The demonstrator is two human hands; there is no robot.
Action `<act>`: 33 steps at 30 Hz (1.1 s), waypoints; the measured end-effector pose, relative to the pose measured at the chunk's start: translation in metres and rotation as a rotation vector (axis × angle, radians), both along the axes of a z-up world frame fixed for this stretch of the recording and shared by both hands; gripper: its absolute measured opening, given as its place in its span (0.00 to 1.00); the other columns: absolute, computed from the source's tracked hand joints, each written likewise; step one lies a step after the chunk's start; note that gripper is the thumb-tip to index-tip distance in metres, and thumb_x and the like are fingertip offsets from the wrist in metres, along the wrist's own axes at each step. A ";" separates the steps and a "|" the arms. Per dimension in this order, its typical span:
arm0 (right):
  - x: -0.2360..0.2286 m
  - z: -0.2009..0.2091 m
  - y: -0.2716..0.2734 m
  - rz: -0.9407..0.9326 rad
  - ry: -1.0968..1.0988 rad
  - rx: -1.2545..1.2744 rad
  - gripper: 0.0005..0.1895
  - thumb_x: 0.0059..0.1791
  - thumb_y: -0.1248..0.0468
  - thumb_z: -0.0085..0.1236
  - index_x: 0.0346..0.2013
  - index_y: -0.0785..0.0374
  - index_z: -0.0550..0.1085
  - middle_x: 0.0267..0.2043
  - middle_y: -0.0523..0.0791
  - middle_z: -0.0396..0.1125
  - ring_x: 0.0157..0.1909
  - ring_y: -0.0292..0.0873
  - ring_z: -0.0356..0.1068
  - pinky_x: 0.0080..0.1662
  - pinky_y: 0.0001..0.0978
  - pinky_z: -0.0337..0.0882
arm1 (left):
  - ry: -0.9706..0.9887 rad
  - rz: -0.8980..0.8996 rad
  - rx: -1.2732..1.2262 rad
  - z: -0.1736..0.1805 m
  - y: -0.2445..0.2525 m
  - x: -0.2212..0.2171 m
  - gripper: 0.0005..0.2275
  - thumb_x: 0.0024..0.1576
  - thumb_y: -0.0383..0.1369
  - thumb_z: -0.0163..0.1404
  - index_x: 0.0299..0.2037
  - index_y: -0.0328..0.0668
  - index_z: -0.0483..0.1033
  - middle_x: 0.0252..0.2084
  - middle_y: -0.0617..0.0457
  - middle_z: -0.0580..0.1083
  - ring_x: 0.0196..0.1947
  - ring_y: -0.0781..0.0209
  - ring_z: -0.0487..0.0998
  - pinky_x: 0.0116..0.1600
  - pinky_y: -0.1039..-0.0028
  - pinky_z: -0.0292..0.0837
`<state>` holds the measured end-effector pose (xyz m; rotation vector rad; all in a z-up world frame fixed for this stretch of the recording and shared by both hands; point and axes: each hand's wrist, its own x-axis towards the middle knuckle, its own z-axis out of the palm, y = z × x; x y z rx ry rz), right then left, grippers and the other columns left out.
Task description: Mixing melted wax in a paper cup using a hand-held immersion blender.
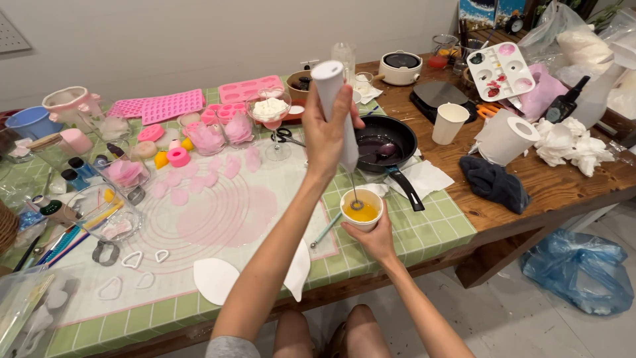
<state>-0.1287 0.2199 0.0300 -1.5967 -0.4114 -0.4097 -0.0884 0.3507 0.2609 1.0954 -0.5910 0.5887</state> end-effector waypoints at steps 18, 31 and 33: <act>-0.006 0.002 -0.001 0.018 0.081 0.029 0.41 0.39 0.64 0.75 0.61 0.65 0.61 0.52 0.47 0.69 0.52 0.40 0.73 0.52 0.34 0.75 | 0.188 -0.149 0.182 -0.082 -0.042 0.021 0.13 0.61 0.38 0.58 0.43 0.36 0.71 0.27 0.58 0.71 0.18 0.73 0.69 0.22 0.80 0.64; -0.004 -0.002 -0.002 0.026 0.074 0.022 0.40 0.40 0.63 0.74 0.61 0.64 0.61 0.53 0.46 0.69 0.53 0.40 0.72 0.52 0.34 0.75 | 0.195 -0.182 0.138 -0.085 -0.037 0.020 0.13 0.61 0.39 0.57 0.44 0.36 0.71 0.25 0.59 0.70 0.18 0.73 0.69 0.22 0.80 0.65; -0.004 -0.002 -0.002 0.031 0.055 0.026 0.40 0.40 0.63 0.74 0.61 0.64 0.61 0.53 0.46 0.69 0.54 0.39 0.72 0.52 0.34 0.74 | 0.192 -0.193 0.133 -0.086 -0.036 0.020 0.13 0.62 0.38 0.57 0.43 0.36 0.71 0.25 0.59 0.70 0.18 0.73 0.69 0.22 0.80 0.65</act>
